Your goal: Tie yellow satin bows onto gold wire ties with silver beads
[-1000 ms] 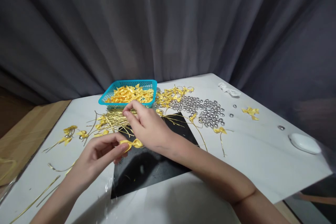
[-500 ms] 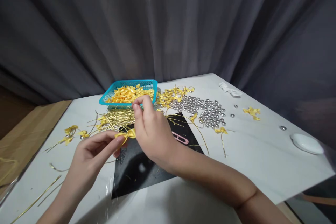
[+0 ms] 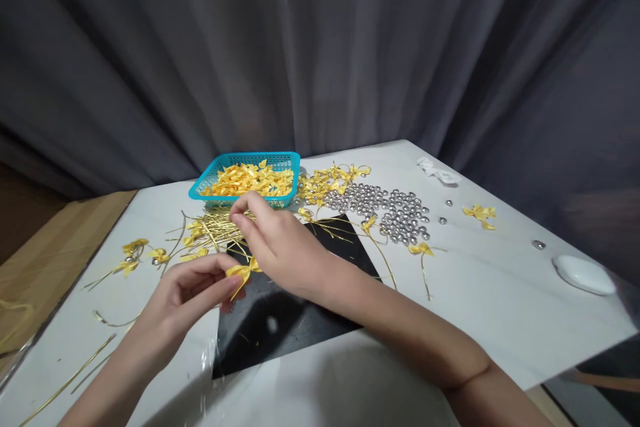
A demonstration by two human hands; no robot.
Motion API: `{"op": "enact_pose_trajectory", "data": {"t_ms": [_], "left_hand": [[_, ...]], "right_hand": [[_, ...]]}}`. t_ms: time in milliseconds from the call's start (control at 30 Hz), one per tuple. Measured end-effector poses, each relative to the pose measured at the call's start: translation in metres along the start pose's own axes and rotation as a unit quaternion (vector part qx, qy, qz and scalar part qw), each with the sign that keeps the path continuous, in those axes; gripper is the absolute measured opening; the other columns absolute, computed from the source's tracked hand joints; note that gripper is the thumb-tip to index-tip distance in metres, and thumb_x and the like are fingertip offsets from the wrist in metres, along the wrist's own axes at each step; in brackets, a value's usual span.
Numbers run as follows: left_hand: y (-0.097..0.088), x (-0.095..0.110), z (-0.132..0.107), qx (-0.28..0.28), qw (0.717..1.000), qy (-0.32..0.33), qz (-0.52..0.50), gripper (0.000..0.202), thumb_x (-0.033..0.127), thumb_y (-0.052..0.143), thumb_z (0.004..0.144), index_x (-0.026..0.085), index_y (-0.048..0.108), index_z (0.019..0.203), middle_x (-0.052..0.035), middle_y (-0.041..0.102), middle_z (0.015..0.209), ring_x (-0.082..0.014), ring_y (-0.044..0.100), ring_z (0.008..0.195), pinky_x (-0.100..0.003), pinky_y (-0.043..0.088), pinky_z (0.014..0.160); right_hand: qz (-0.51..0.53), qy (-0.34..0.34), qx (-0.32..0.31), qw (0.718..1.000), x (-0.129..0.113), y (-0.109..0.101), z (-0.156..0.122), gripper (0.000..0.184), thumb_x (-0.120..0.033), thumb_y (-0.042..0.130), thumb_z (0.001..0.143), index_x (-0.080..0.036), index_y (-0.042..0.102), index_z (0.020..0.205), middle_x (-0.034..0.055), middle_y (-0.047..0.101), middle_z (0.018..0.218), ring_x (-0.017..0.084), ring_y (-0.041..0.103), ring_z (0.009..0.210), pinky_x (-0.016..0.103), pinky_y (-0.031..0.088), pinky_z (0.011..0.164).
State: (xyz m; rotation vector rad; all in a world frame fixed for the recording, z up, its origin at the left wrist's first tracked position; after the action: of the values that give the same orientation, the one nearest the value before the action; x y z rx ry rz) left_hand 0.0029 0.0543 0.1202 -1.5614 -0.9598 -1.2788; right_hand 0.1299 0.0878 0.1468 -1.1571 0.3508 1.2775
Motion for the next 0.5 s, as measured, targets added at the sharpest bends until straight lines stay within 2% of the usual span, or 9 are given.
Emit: {"op": "enact_pose_trajectory", "data": {"t_ms": [33, 100, 200, 267, 400, 500], "left_hand": [[-0.002, 0.0, -0.001, -0.001, 1.0, -0.002, -0.01, 0.019, 0.032, 0.06, 0.079, 0.017, 0.059, 0.067, 0.0025, 0.053, 0.058, -0.0092, 0.048, 0.054, -0.019, 0.04, 0.052], [-0.006, 0.002, -0.002, 0.013, 1.0, 0.006, -0.018, 0.021, 0.032, 0.059, 0.081, 0.018, 0.058, 0.066, 0.0029, 0.053, 0.058, -0.0092, 0.048, 0.056, -0.019, 0.04, 0.054], [-0.015, 0.006, -0.005, 0.068, 0.997, 0.041, 0.005, 0.022, 0.03, 0.057, 0.083, 0.019, 0.057, 0.064, 0.0035, 0.051, 0.058, -0.0093, 0.048, 0.057, -0.019, 0.04, 0.055], [-0.019, 0.008, -0.007, 0.101, 0.993, 0.063, 0.025, 0.023, 0.03, 0.055, 0.083, 0.02, 0.057, 0.063, 0.0034, 0.052, 0.058, -0.0097, 0.049, 0.057, -0.019, 0.039, 0.054], [-0.021, 0.012, -0.011, 0.149, 0.983, 0.1, 0.046, 0.024, 0.031, 0.054, 0.084, 0.02, 0.058, 0.063, 0.0035, 0.052, 0.056, -0.0101, 0.049, 0.056, -0.019, 0.04, 0.052], [-0.017, 0.018, -0.016, 0.21, 0.971, 0.111, 0.04, 0.022, 0.027, 0.056, 0.082, 0.02, 0.057, 0.062, 0.0042, 0.05, 0.055, -0.0095, 0.047, 0.053, -0.019, 0.039, 0.05]], "right_hand": [[-0.002, -0.01, -0.008, 1.0, 0.0, -0.003, 0.002, 0.013, -0.023, 0.034, 0.095, -0.017, 0.044, 0.09, -0.0057, 0.042, 0.059, 0.006, 0.041, 0.049, 0.02, 0.032, 0.051], [-0.037, -0.047, 0.022, 0.998, -0.003, -0.014, 0.004, 0.012, -0.021, 0.038, 0.095, -0.016, 0.047, 0.089, -0.0023, 0.05, 0.069, 0.007, 0.047, 0.059, 0.02, 0.036, 0.055], [-0.109, -0.131, 0.087, 0.982, -0.014, -0.031, 0.0, 0.009, -0.015, 0.042, 0.093, -0.015, 0.051, 0.09, 0.0026, 0.057, 0.086, 0.009, 0.054, 0.078, 0.02, 0.04, 0.063], [-0.14, -0.171, 0.1, 0.97, -0.024, -0.037, -0.005, 0.008, -0.013, 0.045, 0.092, -0.015, 0.053, 0.093, 0.0022, 0.06, 0.087, 0.008, 0.056, 0.079, 0.018, 0.041, 0.064], [-0.22, -0.212, 0.043, 0.951, -0.039, -0.034, -0.014, 0.011, -0.012, 0.047, 0.091, -0.014, 0.057, 0.094, 0.0015, 0.065, 0.084, 0.007, 0.059, 0.071, 0.019, 0.041, 0.06], [-0.262, -0.225, 0.018, 0.938, -0.044, -0.028, -0.018, 0.013, -0.013, 0.047, 0.09, -0.013, 0.06, 0.093, 0.0006, 0.066, 0.08, 0.009, 0.061, 0.07, 0.02, 0.04, 0.056]]}}
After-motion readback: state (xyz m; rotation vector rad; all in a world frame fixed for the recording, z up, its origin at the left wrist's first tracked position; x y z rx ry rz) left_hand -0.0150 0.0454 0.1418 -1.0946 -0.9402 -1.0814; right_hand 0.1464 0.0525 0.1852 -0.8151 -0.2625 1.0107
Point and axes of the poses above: each hand's wrist, its own z-axis towards the middle knuckle, its own y-axis out of the palm, x = y × z, the point moved 4 cm from there along z, towards the middle knuckle
